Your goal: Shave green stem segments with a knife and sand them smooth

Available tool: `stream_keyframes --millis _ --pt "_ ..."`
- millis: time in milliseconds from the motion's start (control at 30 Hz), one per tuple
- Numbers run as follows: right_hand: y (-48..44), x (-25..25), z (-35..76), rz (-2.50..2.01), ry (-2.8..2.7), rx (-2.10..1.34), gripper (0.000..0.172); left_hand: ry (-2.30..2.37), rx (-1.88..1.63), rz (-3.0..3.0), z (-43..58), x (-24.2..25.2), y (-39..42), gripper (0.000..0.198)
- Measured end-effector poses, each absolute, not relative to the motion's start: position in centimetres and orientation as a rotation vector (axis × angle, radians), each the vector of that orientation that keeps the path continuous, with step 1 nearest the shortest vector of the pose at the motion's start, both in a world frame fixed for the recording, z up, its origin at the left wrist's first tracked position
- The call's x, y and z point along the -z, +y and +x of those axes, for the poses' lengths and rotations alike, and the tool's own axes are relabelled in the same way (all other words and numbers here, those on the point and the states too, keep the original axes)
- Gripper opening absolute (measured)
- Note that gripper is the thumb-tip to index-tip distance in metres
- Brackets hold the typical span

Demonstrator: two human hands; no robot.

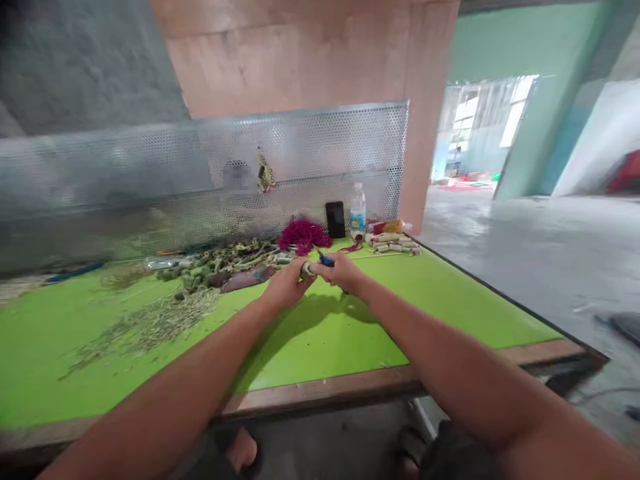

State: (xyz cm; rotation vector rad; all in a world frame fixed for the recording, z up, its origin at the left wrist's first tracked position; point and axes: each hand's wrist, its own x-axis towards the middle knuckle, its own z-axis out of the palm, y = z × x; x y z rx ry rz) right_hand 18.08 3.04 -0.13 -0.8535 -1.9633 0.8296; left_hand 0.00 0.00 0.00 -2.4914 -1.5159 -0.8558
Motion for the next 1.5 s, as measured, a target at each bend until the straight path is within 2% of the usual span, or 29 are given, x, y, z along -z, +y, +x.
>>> stream_keyframes --millis 167,300,400,533,600,800,867,1267,1500 --pt "3.2 0.0 18.2 -0.845 -2.101 -0.515 0.022 -1.503 0.735 -2.596 0.0 -0.6 -0.3 0.018" --pt "2.6 -0.1 18.0 -0.841 -2.227 -0.452 0.019 -1.628 0.732 -2.850 0.0 -0.1 0.1 0.016" --pt "2.2 -0.4 17.9 -0.842 -2.196 -0.497 0.022 -1.693 0.882 -2.898 -0.2 0.2 0.6 0.018" --pt "2.0 -0.9 18.1 -0.914 -1.965 -0.719 0.029 -1.665 1.326 -2.662 -0.5 0.3 1.3 0.025" --pt "2.1 -0.9 18.1 -0.934 -1.933 -0.767 0.028 -1.638 1.399 -2.576 -0.5 0.3 1.6 0.026" --pt "2.9 0.1 17.4 -0.934 -2.034 -0.449 0.013 -1.635 1.524 -2.330 -0.2 0.0 1.5 0.017" --pt "3.0 0.4 17.1 -0.969 -2.079 -0.357 0.012 -1.681 1.549 -2.218 -0.2 -0.2 1.4 0.013" --pt "1.6 0.1 16.0 -1.177 -2.199 -0.125 0.013 -1.794 1.172 -1.969 0.2 -0.8 0.6 0.017" --pt "2.0 0.3 16.4 -1.283 -2.207 0.053 0.014 -1.732 1.062 -2.030 0.1 -1.5 0.9 0.018"
